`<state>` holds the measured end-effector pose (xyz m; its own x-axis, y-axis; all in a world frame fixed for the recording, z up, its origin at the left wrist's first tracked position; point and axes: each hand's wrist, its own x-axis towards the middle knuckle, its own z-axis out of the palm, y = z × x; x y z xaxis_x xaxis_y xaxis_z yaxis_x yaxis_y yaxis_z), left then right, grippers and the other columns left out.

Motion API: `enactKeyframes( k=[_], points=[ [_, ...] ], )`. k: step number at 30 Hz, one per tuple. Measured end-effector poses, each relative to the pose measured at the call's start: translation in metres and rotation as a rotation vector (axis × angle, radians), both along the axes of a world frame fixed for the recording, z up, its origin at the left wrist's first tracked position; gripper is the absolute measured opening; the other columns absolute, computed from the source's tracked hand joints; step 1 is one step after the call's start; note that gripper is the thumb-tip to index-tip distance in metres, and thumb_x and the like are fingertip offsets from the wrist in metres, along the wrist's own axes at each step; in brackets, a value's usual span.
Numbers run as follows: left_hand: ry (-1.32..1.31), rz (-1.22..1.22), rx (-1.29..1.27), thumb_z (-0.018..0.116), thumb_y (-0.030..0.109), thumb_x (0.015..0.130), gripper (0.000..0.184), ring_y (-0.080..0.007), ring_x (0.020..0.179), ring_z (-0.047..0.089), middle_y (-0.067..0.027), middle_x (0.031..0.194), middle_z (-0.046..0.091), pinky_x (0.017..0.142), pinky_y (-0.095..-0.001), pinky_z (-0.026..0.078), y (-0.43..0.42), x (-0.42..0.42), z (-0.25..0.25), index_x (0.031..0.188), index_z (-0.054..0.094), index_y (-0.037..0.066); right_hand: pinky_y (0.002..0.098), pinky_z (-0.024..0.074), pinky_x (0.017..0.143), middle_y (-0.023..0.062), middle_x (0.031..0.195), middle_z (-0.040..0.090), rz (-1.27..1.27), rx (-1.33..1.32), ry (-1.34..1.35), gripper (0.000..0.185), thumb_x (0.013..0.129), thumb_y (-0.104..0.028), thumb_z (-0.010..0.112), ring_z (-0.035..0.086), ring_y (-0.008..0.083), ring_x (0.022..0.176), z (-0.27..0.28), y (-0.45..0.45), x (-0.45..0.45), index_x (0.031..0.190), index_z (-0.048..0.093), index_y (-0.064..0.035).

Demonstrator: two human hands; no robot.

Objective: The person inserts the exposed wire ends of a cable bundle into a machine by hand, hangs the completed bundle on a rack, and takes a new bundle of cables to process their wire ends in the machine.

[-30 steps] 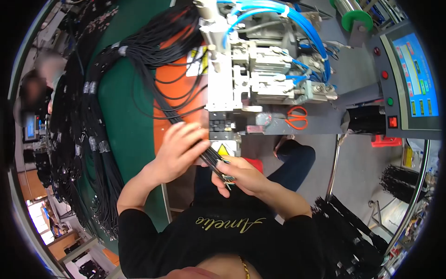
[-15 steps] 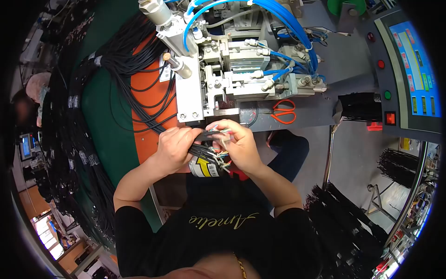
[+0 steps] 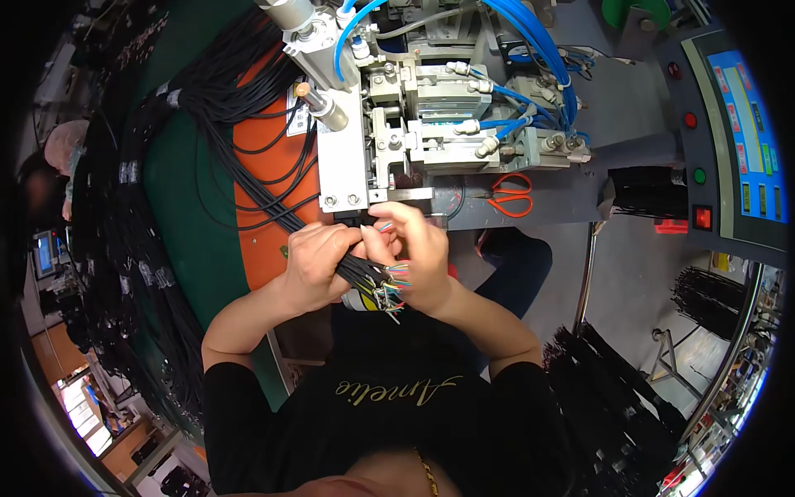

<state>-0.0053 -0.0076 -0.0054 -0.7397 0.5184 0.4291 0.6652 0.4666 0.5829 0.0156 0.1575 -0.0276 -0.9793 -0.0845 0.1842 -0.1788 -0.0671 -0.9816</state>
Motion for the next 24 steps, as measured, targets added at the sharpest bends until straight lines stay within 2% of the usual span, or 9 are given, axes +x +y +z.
enactKeyframes(
  k=[2,6,11,13,14,16,20,22,24],
  points=[
    [-0.016,0.027,0.029,0.069,0.009,0.077,0.016,-0.0241,0.053,0.056,-0.0070,0.065,0.056,0.050,-0.0346,0.039,0.001,-0.001,-0.002,0.085,0.057,0.003,0.0210,0.0495,0.073,0.0057,0.088,0.063,0.113,-0.384,-0.284,0.032,0.091,0.002,0.060,0.062,0.0094,0.080,0.002,0.008,0.004,0.121,0.052,0.0039],
    [-0.071,0.043,0.067,0.070,0.009,0.077,0.013,-0.0247,0.053,0.056,-0.0062,0.063,0.057,0.050,-0.0340,0.038,0.002,-0.001,-0.004,0.083,0.058,0.005,0.0234,0.0481,0.079,0.0074,0.101,0.060,0.060,-0.360,-0.194,0.036,0.094,0.000,0.058,0.059,0.0117,0.094,-0.001,0.004,0.011,0.129,0.049,0.0041],
    [-0.054,0.052,0.080,0.070,0.010,0.078,0.013,-0.0248,0.053,0.056,-0.0066,0.063,0.058,0.049,-0.0340,0.038,0.005,-0.001,0.000,0.081,0.058,0.005,0.0232,0.0492,0.075,0.0097,0.101,0.058,0.145,-0.653,-0.514,0.036,0.090,0.001,0.062,0.060,0.0127,0.083,-0.007,0.014,0.009,0.125,0.054,0.0042],
    [-0.061,0.045,0.071,0.069,0.010,0.077,0.013,-0.0247,0.053,0.057,-0.0067,0.063,0.058,0.050,-0.0340,0.038,0.004,-0.001,0.001,0.080,0.058,0.006,0.0230,0.0479,0.072,0.0110,0.101,0.058,-0.024,0.180,0.161,0.038,0.086,0.002,0.065,0.059,0.0137,0.082,-0.006,0.012,0.009,0.123,0.056,0.0038],
    [-0.125,0.053,0.071,0.069,0.010,0.076,0.013,-0.0246,0.054,0.057,-0.0063,0.063,0.058,0.050,-0.0339,0.038,0.002,0.000,0.003,0.079,0.057,0.006,0.0230,0.0479,0.072,0.0110,0.101,0.058,-0.022,0.180,0.160,0.038,0.086,0.002,0.065,0.059,0.0137,0.082,-0.008,0.009,0.009,0.123,0.056,0.0038],
    [-0.191,0.059,0.069,0.069,0.009,0.076,0.013,-0.0245,0.054,0.058,-0.0060,0.063,0.058,0.051,-0.0337,0.038,0.000,0.001,0.003,0.078,0.057,0.007,0.0313,0.0498,0.076,0.0139,0.114,0.056,-0.097,0.447,0.485,0.046,0.077,0.000,0.067,0.061,0.0260,0.091,-0.013,0.002,0.011,0.122,0.060,0.0030],
    [-0.109,0.066,0.051,0.068,0.010,0.077,0.012,-0.0238,0.054,0.058,-0.0051,0.063,0.058,0.050,-0.0337,0.037,0.004,0.002,0.001,0.076,0.057,0.007,0.0303,0.0502,0.075,0.0133,0.103,0.060,-0.043,0.208,0.153,0.030,0.086,-0.001,0.062,0.062,0.0203,0.088,-0.007,0.013,0.012,0.116,0.062,0.0041],
    [-0.065,0.052,0.016,0.068,0.011,0.079,0.012,-0.0230,0.054,0.058,-0.0052,0.063,0.057,0.050,-0.0335,0.037,0.005,0.000,0.001,0.077,0.057,0.006,0.0271,0.0503,0.076,0.0114,0.102,0.059,0.112,-0.295,-0.250,0.022,0.092,-0.003,0.059,0.061,0.0154,0.085,-0.007,0.020,0.005,0.111,0.062,0.0074],
    [-0.064,0.047,0.001,0.068,0.011,0.080,0.012,-0.0226,0.054,0.058,-0.0050,0.063,0.057,0.050,-0.0334,0.037,0.004,0.000,0.003,0.077,0.058,0.006,0.0266,0.0515,0.074,0.0113,0.100,0.061,0.168,-0.456,-0.370,0.021,0.095,-0.005,0.056,0.062,0.0147,0.084,-0.010,0.022,0.002,0.111,0.062,0.0077]
  ],
)
